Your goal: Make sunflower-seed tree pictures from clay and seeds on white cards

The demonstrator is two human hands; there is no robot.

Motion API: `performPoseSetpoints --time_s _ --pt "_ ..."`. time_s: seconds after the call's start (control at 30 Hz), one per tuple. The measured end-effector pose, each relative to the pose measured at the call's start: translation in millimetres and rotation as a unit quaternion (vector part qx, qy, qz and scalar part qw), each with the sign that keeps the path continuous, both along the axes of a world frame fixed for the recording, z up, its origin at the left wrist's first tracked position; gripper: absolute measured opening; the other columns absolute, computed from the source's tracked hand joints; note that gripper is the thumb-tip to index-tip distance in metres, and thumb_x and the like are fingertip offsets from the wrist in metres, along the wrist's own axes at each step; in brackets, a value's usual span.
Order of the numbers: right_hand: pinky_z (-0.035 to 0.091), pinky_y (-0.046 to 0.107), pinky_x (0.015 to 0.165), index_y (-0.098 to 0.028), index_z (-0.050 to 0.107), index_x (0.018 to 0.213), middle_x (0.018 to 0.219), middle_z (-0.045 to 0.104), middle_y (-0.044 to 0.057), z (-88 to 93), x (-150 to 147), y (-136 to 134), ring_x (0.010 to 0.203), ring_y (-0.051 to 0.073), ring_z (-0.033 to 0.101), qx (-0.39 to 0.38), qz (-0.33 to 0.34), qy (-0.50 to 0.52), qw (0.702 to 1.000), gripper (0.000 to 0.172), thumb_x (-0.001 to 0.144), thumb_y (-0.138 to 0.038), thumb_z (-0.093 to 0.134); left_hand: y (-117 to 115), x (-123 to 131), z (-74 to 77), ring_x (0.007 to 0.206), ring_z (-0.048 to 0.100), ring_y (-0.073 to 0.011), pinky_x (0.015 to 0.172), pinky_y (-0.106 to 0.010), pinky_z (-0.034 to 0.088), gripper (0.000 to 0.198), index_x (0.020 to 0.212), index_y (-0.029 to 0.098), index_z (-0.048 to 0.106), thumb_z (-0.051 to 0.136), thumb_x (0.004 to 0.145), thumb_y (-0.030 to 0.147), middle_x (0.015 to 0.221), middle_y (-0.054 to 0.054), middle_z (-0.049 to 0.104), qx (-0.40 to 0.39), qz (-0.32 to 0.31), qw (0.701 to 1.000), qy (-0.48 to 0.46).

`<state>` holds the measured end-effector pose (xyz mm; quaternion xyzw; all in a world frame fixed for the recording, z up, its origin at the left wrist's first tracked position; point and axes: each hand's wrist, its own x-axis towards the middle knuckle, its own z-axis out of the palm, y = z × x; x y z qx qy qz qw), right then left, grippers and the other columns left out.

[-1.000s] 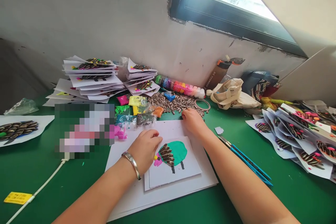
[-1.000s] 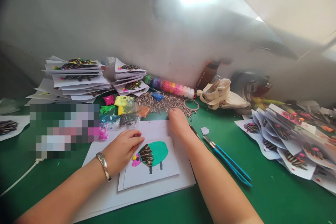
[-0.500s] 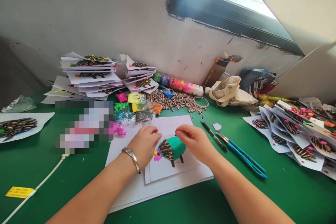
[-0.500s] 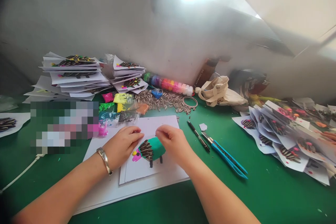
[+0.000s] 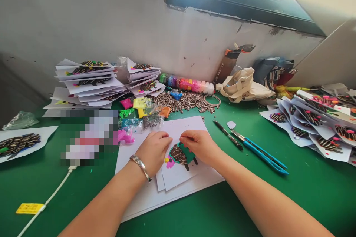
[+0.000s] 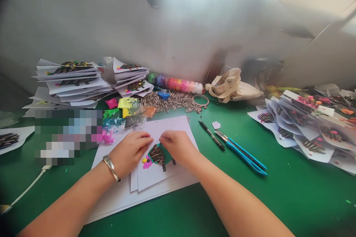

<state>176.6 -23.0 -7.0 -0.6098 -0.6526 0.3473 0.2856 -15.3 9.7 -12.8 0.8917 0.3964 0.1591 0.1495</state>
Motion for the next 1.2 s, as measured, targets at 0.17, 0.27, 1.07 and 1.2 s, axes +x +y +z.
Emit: performPoseSetpoints --time_s 0.17,0.27,1.07,1.2 --pt "0.04 0.023 0.062 -0.023 0.066 0.078 0.072 0.064 -0.003 3.8 1.4 -1.6 0.068 0.012 0.055 0.026 0.014 -0.027 0.999 0.019 0.081 -0.019 0.047 -0.5 0.5 1.6 0.097 0.056 -0.0245 0.089 -0.04 0.048 0.028 0.099 0.016 0.071 0.046 0.089 0.01 0.105 -0.01 0.065 -0.003 0.003 1.0 0.002" --pt "0.04 0.022 0.063 -0.023 0.065 0.081 0.073 0.065 -0.003 3.6 1.2 -1.2 0.068 0.012 0.055 0.044 0.003 -0.045 0.998 0.017 0.081 -0.018 0.048 -0.8 0.6 2.4 0.097 0.056 -0.0241 0.088 -0.04 0.048 0.028 0.099 0.016 0.071 0.046 0.089 0.011 0.105 -0.01 0.065 -0.005 0.003 1.0 0.003" --pt "0.036 0.024 0.065 -0.019 0.062 0.082 0.076 0.062 0.002 -2.0 -7.4 -0.9 0.072 0.014 0.054 0.116 0.074 -0.175 0.975 0.019 0.088 -0.013 0.045 -0.7 0.1 -0.1 0.097 0.056 -0.0239 0.087 -0.039 0.049 0.028 0.099 0.02 0.071 0.046 0.088 0.011 0.106 -0.009 0.063 0.005 0.005 1.0 0.012" --pt "0.036 0.024 0.065 -0.02 0.065 0.09 0.084 0.059 0.003 4.4 2.3 -3.2 0.075 0.014 0.053 0.144 0.021 -0.174 0.974 0.018 0.087 -0.015 0.048 -0.2 -0.8 -0.7 0.097 0.056 -0.0237 0.088 -0.04 0.048 0.029 0.101 0.02 0.071 0.045 0.089 0.012 0.106 -0.01 0.063 0.009 0.0 1.0 0.006"
